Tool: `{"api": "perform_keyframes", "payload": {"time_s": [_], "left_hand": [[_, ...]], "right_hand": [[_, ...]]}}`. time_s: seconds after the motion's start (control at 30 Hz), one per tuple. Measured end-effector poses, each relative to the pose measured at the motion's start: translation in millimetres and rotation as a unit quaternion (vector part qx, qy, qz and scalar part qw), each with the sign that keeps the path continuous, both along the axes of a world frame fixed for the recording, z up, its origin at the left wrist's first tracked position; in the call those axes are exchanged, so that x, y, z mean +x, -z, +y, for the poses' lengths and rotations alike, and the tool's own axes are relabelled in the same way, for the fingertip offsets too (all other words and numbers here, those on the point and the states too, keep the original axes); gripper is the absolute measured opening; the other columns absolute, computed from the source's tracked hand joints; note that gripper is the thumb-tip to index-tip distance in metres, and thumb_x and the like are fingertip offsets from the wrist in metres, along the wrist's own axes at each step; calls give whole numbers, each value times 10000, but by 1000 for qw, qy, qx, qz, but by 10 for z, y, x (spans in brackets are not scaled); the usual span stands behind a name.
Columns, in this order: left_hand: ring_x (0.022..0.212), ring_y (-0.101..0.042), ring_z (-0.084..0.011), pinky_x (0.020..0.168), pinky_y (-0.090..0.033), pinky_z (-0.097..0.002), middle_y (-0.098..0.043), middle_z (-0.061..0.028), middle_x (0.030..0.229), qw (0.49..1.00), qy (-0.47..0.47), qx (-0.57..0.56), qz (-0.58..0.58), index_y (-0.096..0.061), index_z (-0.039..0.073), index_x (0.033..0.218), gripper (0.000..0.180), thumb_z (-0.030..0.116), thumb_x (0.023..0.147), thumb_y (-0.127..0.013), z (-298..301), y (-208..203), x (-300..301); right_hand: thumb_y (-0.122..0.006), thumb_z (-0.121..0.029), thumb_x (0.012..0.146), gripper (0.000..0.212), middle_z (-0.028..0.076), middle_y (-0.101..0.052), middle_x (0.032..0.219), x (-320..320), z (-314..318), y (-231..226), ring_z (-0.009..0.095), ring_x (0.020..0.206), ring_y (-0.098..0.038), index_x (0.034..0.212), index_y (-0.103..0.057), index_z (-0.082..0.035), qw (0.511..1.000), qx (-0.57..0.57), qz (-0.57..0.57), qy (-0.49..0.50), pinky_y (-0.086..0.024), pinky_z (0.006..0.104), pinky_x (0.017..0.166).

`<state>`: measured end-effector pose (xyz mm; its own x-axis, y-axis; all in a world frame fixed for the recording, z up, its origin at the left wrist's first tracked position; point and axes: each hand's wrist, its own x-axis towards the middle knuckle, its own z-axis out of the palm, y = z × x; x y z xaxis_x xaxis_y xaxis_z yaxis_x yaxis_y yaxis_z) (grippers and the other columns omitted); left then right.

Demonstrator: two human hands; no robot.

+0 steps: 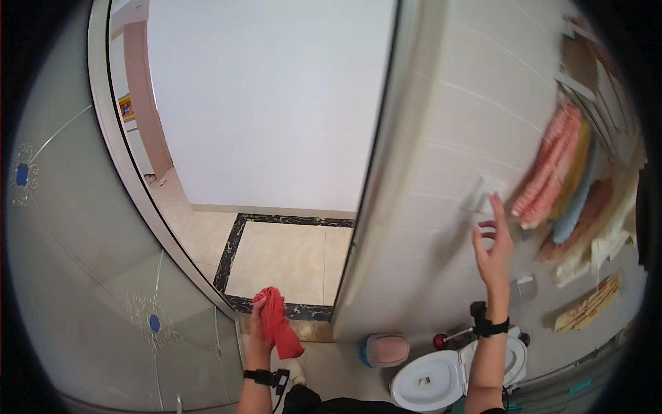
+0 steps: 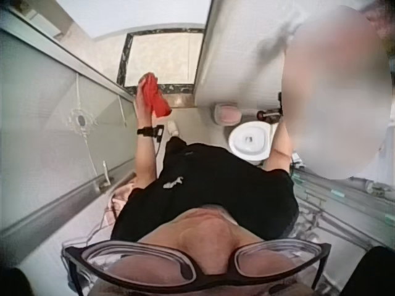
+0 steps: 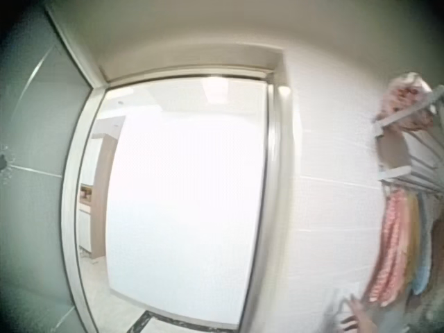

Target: The user rinses a red cloth in a bathroom sink, then carries it to a bedroom and wipes down a yellow desk and a computer keyboard.

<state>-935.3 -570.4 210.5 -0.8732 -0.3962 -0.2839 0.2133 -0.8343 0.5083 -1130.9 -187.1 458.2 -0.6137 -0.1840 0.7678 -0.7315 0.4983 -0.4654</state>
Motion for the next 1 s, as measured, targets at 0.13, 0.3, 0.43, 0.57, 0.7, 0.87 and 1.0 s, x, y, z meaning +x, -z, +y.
{"api": "perform_keyframes", "payload": {"time_s": [0.13, 0.3, 0.43, 0.57, 0.7, 0.87, 1.0], "left_hand": [[769, -652, -176, 602, -553, -342, -665, -45, 995, 998, 31, 45, 29, -573, 99, 1174, 451, 440, 880, -592, -634, -55, -623], [721, -647, -178, 601, -549, -334, -666, -49, 931, 999, 35, -39, 11, -593, 91, 1138, 590, 618, 879, -540, -1380, -108, -1217], [696, -643, -190, 614, -544, -320, -670, -93, 866, 998, 34, -41, -17, -609, 68, 1102, 624, 647, 892, -507, -1861, -241, -1737], [775, -659, -203, 688, -559, -342, -673, -109, 926, 997, 26, -60, -32, -606, 70, 1088, 452, 483, 908, -576, -2207, -450, -2229], [943, -631, -179, 859, -517, -340, -655, -52, 1025, 997, 7, -75, -28, -597, 83, 1110, 327, 331, 897, -606, -2447, -671, -2647], [1126, -546, -158, 998, -428, -322, -557, -54, 1223, 980, -46, -191, 11, -449, 89, 1298, 340, 232, 998, -518, -2909, -938, -3412], [1155, -516, -153, 1007, -413, -309, -535, -59, 1240, 946, -34, -322, 5, -417, 81, 1323, 374, 231, 999, -527, -3044, -1498, -4016]], "right_hand": [[-617, -160, 922, 642, 129, -496, 1411, -174, -262, 10, 179, 940, -593, 1494, -326, -138, 991, -36, -66, 112, -510, 311, 737], [-511, -342, 988, 488, 166, -544, 1310, -275, -436, 399, 244, 1112, -565, 1354, -461, -24, 974, -113, 147, 128, -489, 384, 928], [-544, -443, 941, 457, 91, -653, 796, 30, -1826, 645, 160, 740, -620, 1031, -605, 1, 976, -134, -108, -133, -530, 288, 641], [-669, -13, 800, 113, 115, -661, 825, -633, -3315, 809, 183, 655, -636, 911, -652, 3, 982, 18, -139, -129, -503, 278, 540], [-693, -127, 826, 329, 169, -626, 1041, -1258, -4087, 972, 277, 921, -631, 1114, -592, -4, 936, -16, -262, -236, -519, 356, 742], [-734, -289, 830, 647, 227, -530, 1261, -1956, -5171, 1340, 364, 1127, -561, 1322, -440, 12, 918, 74, -274, -278, -478, 420, 922], [-696, -266, 865, 645, 242, -536, 1232, -2552, -5485, 1115, 389, 1068, -575, 1384, -399, -25, 907, -35, -311, -280, -490, 422, 892]]}}
